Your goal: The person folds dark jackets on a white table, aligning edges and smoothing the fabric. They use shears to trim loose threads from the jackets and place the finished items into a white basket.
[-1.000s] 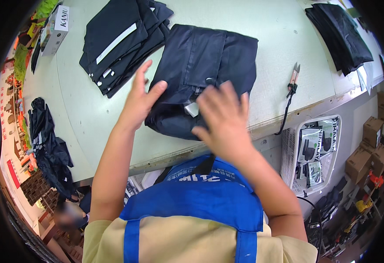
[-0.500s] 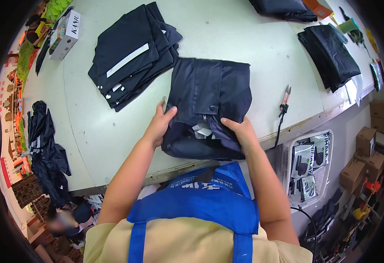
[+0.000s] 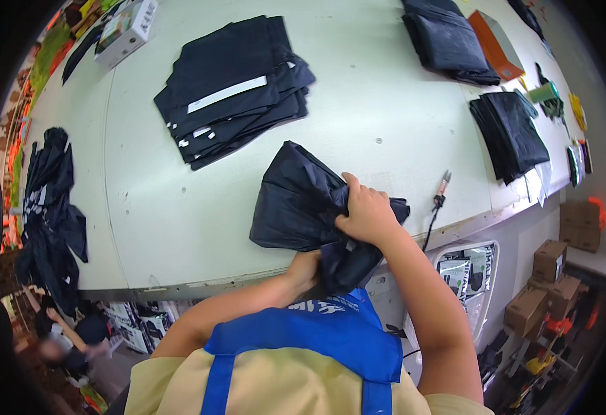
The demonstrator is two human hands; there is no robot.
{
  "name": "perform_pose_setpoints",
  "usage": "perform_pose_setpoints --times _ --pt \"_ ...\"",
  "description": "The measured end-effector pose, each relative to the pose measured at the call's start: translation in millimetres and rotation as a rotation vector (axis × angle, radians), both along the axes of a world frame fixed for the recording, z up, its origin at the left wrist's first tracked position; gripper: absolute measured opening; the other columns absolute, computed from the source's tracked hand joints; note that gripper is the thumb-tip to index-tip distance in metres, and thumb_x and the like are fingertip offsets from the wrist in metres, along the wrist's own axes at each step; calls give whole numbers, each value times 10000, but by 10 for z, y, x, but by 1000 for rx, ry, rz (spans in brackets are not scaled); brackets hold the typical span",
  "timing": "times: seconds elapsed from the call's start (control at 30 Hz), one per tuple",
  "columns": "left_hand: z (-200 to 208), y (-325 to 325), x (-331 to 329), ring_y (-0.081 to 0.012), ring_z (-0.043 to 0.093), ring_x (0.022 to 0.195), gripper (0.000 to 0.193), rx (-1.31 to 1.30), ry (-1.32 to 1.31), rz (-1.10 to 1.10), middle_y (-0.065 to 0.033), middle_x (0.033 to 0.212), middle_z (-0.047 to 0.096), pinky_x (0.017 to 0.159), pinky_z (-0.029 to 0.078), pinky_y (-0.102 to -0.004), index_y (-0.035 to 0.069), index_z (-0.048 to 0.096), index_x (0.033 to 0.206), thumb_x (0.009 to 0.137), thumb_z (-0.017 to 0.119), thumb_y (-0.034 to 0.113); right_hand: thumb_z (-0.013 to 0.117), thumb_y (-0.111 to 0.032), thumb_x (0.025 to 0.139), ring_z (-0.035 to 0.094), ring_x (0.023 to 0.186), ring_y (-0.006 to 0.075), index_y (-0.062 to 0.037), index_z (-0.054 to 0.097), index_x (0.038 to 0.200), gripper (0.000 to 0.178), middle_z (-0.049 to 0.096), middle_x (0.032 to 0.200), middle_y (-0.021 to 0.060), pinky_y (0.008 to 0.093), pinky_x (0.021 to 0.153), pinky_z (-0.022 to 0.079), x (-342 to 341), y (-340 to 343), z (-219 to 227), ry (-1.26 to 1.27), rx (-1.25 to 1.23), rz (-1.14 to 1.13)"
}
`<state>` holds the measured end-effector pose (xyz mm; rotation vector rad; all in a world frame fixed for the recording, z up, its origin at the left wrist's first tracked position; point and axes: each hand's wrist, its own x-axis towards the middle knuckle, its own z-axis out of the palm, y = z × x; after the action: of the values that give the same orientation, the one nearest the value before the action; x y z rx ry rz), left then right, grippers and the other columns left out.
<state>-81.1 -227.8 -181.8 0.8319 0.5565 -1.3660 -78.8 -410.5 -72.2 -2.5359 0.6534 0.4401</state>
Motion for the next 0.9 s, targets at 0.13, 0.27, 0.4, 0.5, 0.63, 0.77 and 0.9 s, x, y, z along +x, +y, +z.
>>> perform_pose_setpoints --times 0.13,0.27,0.4,0.5,0.63,0.77,0.9 --pt "-653 171 -94 -247 638 975 369 -103 76 95 -144 1131 634 856 535 -353 -25 544 1231 862 562 -7 766 -710 517 451 1191 454 81 211 1444 1338 480 1251 286 567 1041 275 -65 528 145 -14 -196 159" --pt "130 105 120 -216 662 855 282 118 -149 -79 -116 1005 664 759 547 -333 -13 607 1128 867 613 94 830 -603 480 393 1237 464 60 124 1471 1386 402 1293 322 593 1071 225 -328 528 -113 62 -193 171" --pt "404 124 289 -190 640 795 345 52 -36 -193 -86 956 669 746 511 -310 18 621 1103 880 670 277 844 -599 477 385 1262 466 18 46 1493 1432 391 1332 300 537 1089 241 -278 200 -187 161 -46 179" --pt "546 161 360 -169 615 725 406 48 17 -249 -80 942 670 661 472 -269 26 611 1081 874 688 366 855 -599 471 391 1280 449 -36 30 1510 1441 390 1355 286 493 1094 266 -231 -42 -278 158 130 56" --pt "735 456 575 -179 596 611 501 107 -855 -906 -82 719 650 586 477 -294 -26 587 957 853 671 457 855 -616 478 397 1279 450 -62 26 1515 1439 417 1333 287 501 1078 295 -223 -100 -351 106 144 -51" --pt "904 277 502 -257 671 767 538 117 -1038 -573 -135 810 679 712 518 -334 -37 557 1118 792 756 341 818 -602 577 389 1297 440 -68 54 1517 1324 409 1355 302 489 1088 289 -241 -73 -377 47 214 -106" --pt "1141 83 468 -264 628 944 632 -172 -1072 -710 -165 1036 630 838 492 -345 -27 507 1270 786 748 300 771 -575 681 365 1335 418 -68 71 1519 1203 370 1408 315 464 1102 275 -254 -178 -517 -49 459 -316"
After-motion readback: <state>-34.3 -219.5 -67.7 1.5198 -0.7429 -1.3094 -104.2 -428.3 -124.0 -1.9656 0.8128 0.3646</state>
